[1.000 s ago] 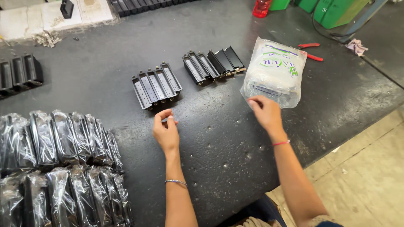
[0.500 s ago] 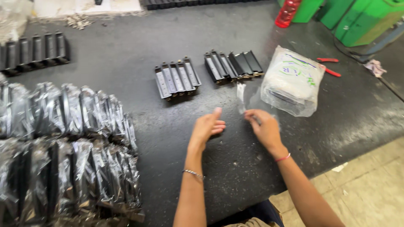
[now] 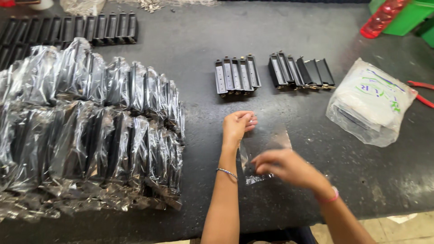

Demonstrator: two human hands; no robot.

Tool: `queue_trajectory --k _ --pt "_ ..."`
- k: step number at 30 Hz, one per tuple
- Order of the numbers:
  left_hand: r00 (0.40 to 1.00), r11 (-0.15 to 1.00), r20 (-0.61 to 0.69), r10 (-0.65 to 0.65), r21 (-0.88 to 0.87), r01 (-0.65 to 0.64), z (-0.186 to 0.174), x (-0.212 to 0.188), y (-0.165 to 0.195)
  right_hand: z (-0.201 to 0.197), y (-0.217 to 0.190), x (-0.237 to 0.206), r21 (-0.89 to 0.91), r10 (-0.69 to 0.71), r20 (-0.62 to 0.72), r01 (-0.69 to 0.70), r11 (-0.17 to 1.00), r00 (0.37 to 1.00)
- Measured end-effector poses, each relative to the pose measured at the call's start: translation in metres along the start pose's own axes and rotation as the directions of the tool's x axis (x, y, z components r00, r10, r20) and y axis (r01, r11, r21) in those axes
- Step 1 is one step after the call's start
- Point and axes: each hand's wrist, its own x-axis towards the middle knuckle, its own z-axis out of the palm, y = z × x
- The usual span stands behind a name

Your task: The person repeatedly picks up small black rectangular components and places each one into a clear plastic bag, then seals the bag and sets it aside. The process is repeated multiple times with components taken from a nearby stack.

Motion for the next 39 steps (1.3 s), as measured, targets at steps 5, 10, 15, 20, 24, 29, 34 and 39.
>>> queue_trajectory --k 5,10,15,20,24,29,34,39 --pt "0.996 0.989 0.068 0.053 0.133 -0.062 0.013 -0.018 0.017 -0.042 0.026 0.049 -0.242 -0.233 -0.517 0.120 0.963 0.824" --pt "0.993 0.965 0.030 0.118 0.233 -0.122 0.022 -0.029 0.034 -0.035 0.064 0.088 0.243 0.121 -0.383 -0.027 0.970 0.916" --pt "0.967 0.914 -0.117 0.225 0.370 -0.168 0.021 -0.034 0.045 -0.017 0.088 0.092 0.395 0.160 -0.423 0.022 0.918 0.892" --pt "0.946 0.870 -0.123 0.301 0.442 -0.219 0.027 -0.039 0.046 -0.015 0.084 0.086 0.300 0.176 -0.490 -0.024 0.954 0.854" --pt "0.912 0.794 -0.116 0.394 0.543 -0.274 0.033 -0.046 0.045 -0.010 0.072 0.086 0.277 0.182 -0.485 -0.048 0.960 0.855" --pt "0.884 0.654 -0.058 0.464 0.696 -0.298 0.039 -0.049 0.037 -0.002 0.074 0.087 0.265 0.091 -0.511 0.056 0.962 0.855" --pt "0.889 0.612 -0.043 0.456 0.741 -0.278 0.042 -0.052 0.029 0.000 0.091 0.092 0.257 0.171 -0.498 -0.044 0.966 0.850" --pt "0.927 0.838 -0.137 0.349 0.488 -0.244 0.031 -0.053 0.043 -0.021 0.099 0.090 0.389 0.192 -0.474 0.009 0.921 0.859"
